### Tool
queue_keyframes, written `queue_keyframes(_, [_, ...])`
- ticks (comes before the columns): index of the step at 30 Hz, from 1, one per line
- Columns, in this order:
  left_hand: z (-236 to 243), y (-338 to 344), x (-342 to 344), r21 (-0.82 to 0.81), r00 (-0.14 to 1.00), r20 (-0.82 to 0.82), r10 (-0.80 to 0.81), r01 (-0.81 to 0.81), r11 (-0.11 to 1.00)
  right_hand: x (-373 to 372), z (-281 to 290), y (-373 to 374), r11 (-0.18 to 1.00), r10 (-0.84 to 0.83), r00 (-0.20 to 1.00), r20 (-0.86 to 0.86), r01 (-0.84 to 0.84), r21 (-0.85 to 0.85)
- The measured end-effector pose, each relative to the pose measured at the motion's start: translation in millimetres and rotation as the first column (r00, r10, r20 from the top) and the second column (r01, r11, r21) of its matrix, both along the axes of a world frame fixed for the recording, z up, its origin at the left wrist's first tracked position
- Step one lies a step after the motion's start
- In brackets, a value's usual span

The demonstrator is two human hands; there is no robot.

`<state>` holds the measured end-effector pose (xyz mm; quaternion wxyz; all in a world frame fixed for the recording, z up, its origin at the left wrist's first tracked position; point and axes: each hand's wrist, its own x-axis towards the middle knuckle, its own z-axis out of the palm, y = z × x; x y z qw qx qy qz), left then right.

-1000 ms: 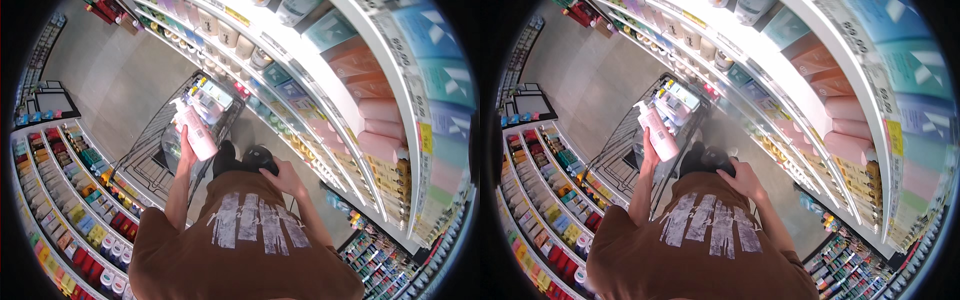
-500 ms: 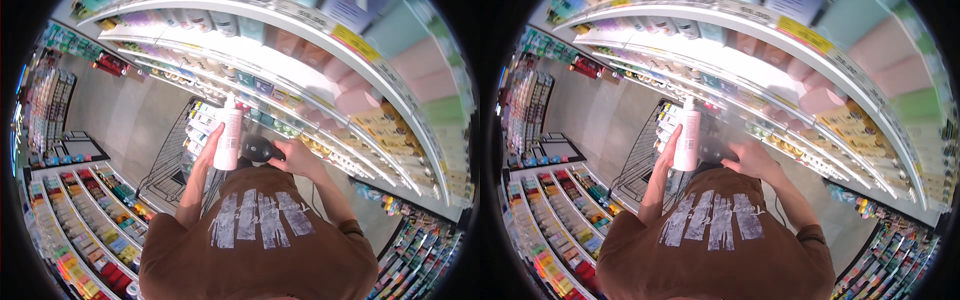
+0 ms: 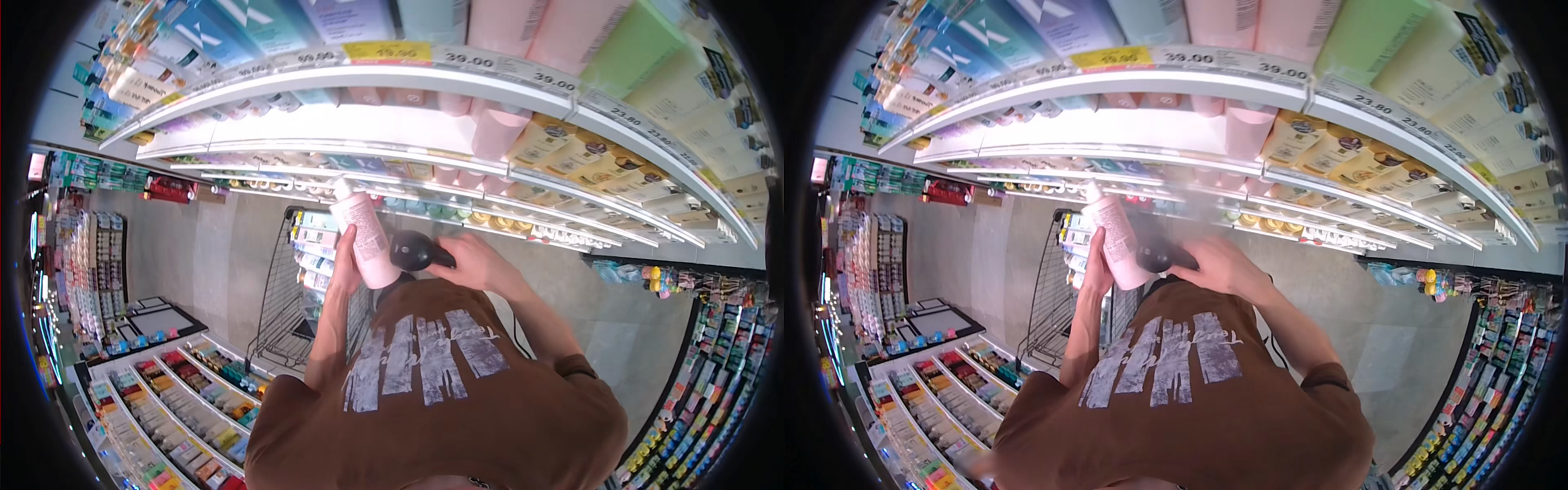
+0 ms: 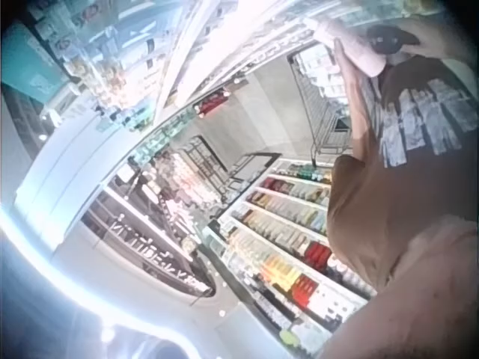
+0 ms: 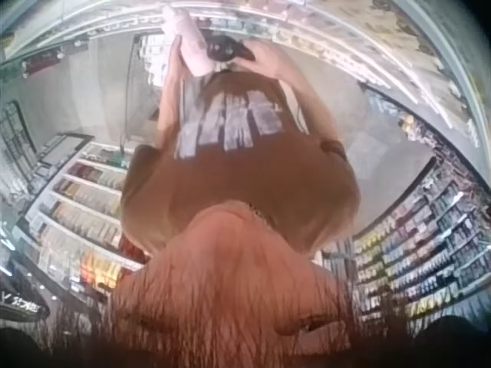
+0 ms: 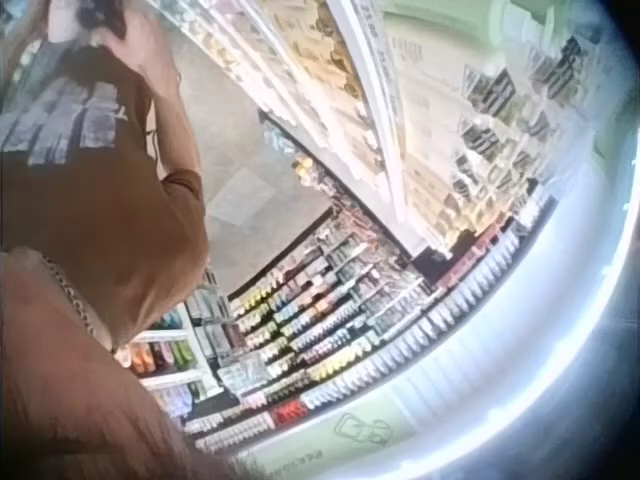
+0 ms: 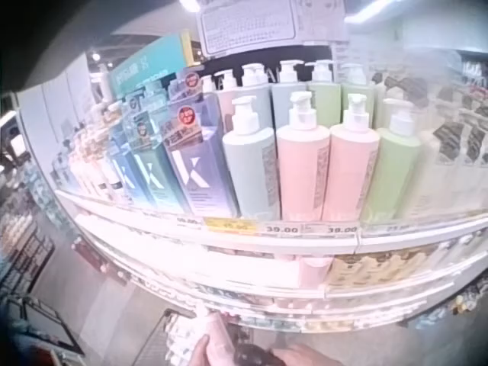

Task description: Scanning various personal care and cleaning products on shelves in a supermarket and placing some in a shopping cart.

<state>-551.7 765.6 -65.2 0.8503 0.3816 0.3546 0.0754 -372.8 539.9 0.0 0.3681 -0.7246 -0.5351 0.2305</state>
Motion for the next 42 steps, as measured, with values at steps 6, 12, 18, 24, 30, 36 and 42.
queue_keyframes(6, [31,-2,66,0.232,0.885,0.441,0.149,-0.273,0.934,13,-3,-56,0.989,-0.145,0.966,-0.216,0.138,-0.048])
queue_keyframes(12, [47,4,150,0.358,0.846,0.509,0.156,-0.373,0.856,19,-7,-83,0.983,-0.168,0.959,-0.23,0.147,-0.106])
queue_keyframes(18, [44,3,210,0.721,0.952,0.305,-0.021,-0.217,0.658,14,-10,-103,0.968,-0.243,0.936,-0.255,0.218,-0.12])
queue_keyframes(24, [39,4,248,0.785,0.905,0.364,-0.221,-0.171,0.596,15,-25,-106,0.954,-0.271,0.934,-0.234,0.228,-0.194])
queue_keyframes(30, [49,-13,259,0.778,0.927,0.244,-0.284,-0.012,0.629,14,-25,-93,0.964,-0.243,0.932,-0.27,0.201,-0.174])
queue_keyframes(36, [25,-7,233,0.896,0.934,0.208,-0.289,-0.064,0.44,3,-43,-68,0.971,-0.189,0.949,-0.253,0.142,-0.195])
queue_keyframes(42, [-28,-5,124,0.848,0.93,0.25,0.271,-0.345,0.402,-15,-32,-28,0.966,-0.204,0.945,-0.254,0.151,-0.212])
